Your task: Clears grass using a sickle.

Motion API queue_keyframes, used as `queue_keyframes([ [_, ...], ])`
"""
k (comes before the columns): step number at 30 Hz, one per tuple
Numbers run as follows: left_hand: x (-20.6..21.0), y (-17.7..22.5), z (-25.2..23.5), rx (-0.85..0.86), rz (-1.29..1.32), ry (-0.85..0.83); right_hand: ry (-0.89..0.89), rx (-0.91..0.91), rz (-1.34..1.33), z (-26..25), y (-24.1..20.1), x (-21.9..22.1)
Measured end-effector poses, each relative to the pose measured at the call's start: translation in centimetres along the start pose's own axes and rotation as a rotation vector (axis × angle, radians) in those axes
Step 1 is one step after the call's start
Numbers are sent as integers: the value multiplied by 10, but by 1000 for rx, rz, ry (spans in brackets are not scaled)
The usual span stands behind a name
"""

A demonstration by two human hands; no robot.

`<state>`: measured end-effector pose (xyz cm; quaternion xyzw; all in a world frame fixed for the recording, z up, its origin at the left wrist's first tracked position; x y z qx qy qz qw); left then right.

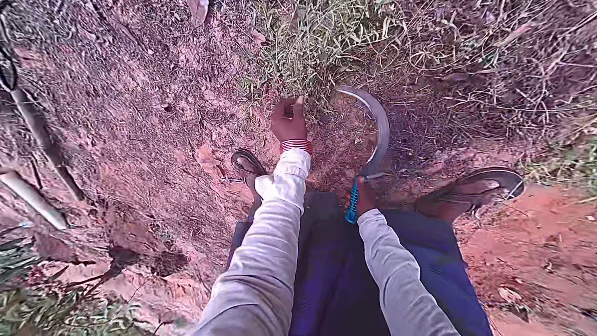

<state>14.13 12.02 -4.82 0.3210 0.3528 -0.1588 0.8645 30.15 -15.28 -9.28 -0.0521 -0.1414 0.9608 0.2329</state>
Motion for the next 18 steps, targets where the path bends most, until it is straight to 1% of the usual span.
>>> queue_keyframes([
  [1, 10, -4, 1, -6, -99, -29, -51, -9, 84, -24, -5, 17],
  [3, 34, -13, -3, -29, -415, -105, -142, 35, 267, -52, -13, 46],
  [4, 46, -16, -7, -26, -556, -126, -170, 51, 313, -57, -13, 50],
  [5, 59, -14, -11, 0, -642, -128, -180, 49, 319, -58, -15, 49],
  [8, 88, 9, -23, 115, -690, -81, -202, 84, 227, -50, -25, 40],
  [11, 103, 31, -40, 98, -798, -65, -191, 112, 222, -48, -30, 41],
  [13, 109, 45, -49, 130, -897, -58, -195, 134, 284, -46, -39, 51],
  [15, 114, 51, -47, 202, -921, -50, -192, 152, 328, -38, -46, 62],
  [18, 117, 47, -44, 252, -911, -22, -172, 149, 266, -21, -43, 89],
])
Point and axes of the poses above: each hand's wrist, its own z-axis away from the middle knuckle, its own x-axis out of the palm, y = z × x, the point moved 9 cm from there along -z, towards the middle knuckle, and after that the axes turned 8 degrees about -x, right-handed, at the moved point
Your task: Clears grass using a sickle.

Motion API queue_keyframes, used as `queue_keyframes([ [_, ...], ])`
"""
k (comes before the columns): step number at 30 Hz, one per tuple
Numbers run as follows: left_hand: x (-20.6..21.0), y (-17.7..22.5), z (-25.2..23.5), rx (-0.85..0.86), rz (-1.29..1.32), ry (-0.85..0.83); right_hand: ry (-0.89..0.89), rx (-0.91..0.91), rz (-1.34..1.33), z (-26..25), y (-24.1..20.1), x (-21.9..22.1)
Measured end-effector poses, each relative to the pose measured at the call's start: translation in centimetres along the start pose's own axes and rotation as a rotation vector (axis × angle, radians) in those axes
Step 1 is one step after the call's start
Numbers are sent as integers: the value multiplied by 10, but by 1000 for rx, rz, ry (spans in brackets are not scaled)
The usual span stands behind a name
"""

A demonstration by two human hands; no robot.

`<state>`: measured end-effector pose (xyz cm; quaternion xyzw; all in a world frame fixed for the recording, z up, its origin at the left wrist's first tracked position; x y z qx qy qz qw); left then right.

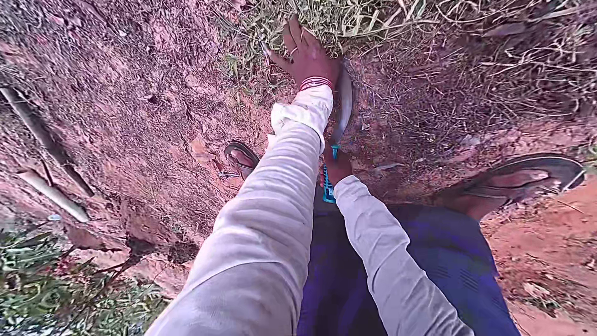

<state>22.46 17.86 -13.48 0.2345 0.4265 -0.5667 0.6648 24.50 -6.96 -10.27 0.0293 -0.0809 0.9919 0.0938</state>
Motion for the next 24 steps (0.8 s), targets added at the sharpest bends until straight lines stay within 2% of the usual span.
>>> queue_keyframes([
  [2, -1, 3, -3, 18, -66, -29, 36, 0, -60, 14, 0, 18],
  [5, -13, 16, -17, 207, -230, -121, 30, 75, -235, 49, 14, 31],
  [7, -24, 22, -27, 297, -326, -177, 53, 79, -257, 86, 31, 26],
  [11, -38, 7, -40, 274, -268, -323, 229, -70, -290, 125, 58, -4],
  [14, -70, -23, -46, 149, -49, -305, 224, -103, -274, 101, 40, -25],
  [16, -80, -75, -52, -59, 148, -237, 180, -121, -300, 98, 42, -23],
  [18, -72, -106, -50, -223, 357, -220, 179, -178, -313, 97, 45, -35],
  [19, -65, -113, -45, -253, 411, -231, 191, -182, -306, 100, 50, -41],
  [24, -80, -116, -41, -360, 320, -238, 166, -181, -295, 69, 48, -21],
])
Point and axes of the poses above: each hand's wrist, its own z-axis away from the middle knuckle, its own x-axis out of the palm, y = z × x, the point moved 9 cm from there along -z, towards the middle knuckle, and after that the axes turned 8 degrees about -x, right-handed, at the moved point
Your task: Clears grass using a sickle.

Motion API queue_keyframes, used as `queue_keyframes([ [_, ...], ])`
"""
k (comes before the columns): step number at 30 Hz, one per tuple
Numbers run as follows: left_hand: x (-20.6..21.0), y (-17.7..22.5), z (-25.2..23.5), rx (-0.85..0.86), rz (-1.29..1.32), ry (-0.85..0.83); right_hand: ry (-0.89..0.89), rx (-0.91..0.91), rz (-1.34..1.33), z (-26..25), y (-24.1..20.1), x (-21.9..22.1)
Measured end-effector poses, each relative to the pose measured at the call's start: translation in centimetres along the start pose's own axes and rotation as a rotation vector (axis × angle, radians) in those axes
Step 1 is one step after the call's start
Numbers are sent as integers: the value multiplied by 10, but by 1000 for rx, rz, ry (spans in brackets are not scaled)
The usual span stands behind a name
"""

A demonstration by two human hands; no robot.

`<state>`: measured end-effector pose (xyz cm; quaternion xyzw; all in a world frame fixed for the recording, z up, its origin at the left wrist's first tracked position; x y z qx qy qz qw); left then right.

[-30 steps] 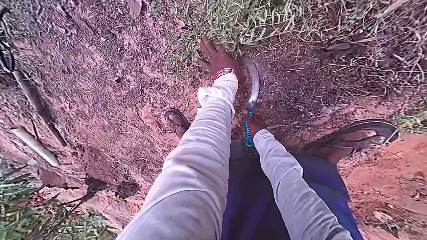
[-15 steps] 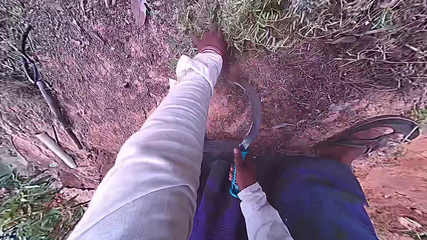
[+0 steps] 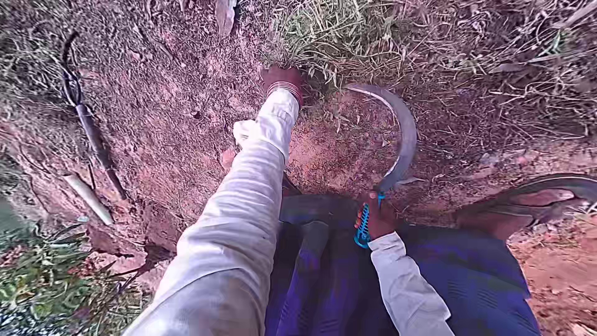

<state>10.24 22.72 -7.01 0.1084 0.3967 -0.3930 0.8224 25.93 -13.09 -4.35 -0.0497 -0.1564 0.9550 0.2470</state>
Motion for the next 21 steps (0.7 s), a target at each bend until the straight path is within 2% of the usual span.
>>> queue_keyframes([
  [3, 36, 2, 9, -27, 150, -102, -153, 15, 131, -57, -9, 12],
  [5, 33, -3, -2, -11, 255, -39, -288, 8, 284, -93, -17, 55],
  [7, 28, -4, -7, 48, 237, 23, -430, 26, 523, -112, -26, 94],
  [10, 42, 7, -5, 180, 224, 70, -465, 31, 687, -116, -35, 102],
  [13, 39, 17, -18, 154, 101, 68, -432, 140, 501, -81, -27, 108],
  [15, 44, 30, -23, 147, -116, 17, -391, 278, 311, -47, -23, 92],
  [17, 34, 48, -30, 228, -317, 39, -366, 373, 252, -3, -10, 68],
  [19, 14, 76, -30, 328, -476, 9, -304, 365, 233, 34, 5, 37],
  [21, 3, 94, -15, 450, -694, -94, -191, 289, 164, 55, 11, 10],
])
Point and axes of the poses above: each hand's wrist, its own z-axis away from the middle knuckle, its own x-axis out of the palm, y = z × x, the point moved 9 cm from there along -z, towards the middle knuckle, and after that the axes turned 8 degrees about -x, right-handed, at the moved point
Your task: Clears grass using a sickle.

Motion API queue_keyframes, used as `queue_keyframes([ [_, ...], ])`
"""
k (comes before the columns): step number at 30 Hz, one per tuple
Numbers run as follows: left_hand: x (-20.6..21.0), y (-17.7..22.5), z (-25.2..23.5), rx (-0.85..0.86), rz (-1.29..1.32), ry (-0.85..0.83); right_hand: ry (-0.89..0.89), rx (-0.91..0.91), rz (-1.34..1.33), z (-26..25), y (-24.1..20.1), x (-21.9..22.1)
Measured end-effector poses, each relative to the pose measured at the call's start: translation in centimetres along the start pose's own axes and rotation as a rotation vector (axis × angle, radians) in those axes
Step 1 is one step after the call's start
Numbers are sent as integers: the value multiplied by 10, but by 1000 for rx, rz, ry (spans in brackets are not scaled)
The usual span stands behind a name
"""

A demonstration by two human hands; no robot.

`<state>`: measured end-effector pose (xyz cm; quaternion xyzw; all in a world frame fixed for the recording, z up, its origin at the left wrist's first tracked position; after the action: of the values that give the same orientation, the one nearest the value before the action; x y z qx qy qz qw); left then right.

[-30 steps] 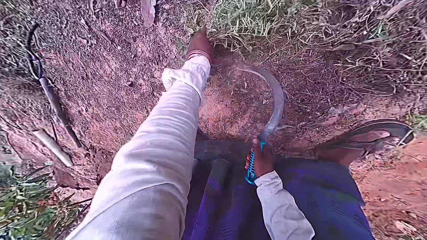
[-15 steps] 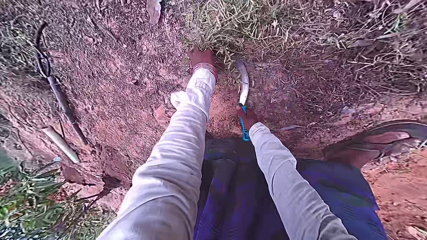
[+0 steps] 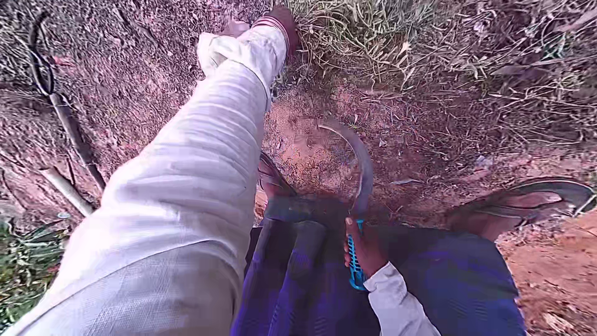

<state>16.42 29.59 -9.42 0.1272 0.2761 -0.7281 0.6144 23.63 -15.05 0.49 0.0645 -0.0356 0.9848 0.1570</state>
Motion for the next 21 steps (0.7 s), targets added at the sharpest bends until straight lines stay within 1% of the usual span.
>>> queue_keyframes([
  [2, -12, 7, 17, 83, -58, -17, 90, -89, -62, 4, -4, -18],
  [3, -25, 8, 28, 88, -45, 5, 112, -139, -66, -4, -18, -25],
  [5, -34, -3, 44, 51, 21, 32, 126, -170, -32, -8, -37, -36],
  [7, -32, -16, 50, -21, 111, 33, 125, -183, -4, -3, -42, -46],
  [9, -32, -20, 53, -90, 188, 25, 129, -218, -13, -1, -46, -50],
  [12, -33, -21, 52, -132, 238, 20, 144, -231, -61, -17, -64, -32],
  [14, -34, -18, 50, -137, 217, 7, 132, -209, -89, -42, -87, -11],
  [16, -38, -13, 50, -135, 192, 8, 106, -226, -105, -71, -108, 14],
  [19, -50, -4, 48, -112, 133, 30, 44, -207, -128, -84, -107, 42],
  [21, -59, 1, 45, -85, 44, 50, -31, -183, 4, -72, -99, 46],
])
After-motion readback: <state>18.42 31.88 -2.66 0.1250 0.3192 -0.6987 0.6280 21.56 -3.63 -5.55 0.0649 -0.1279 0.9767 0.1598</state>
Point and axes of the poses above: each hand's wrist, its own z-axis away from the middle knuckle, its own x-axis out of the palm, y = z × x, the point moved 9 cm from there along -z, towards the middle knuckle, and after that the axes turned 8 degrees about -x, right-handed, at the moved point
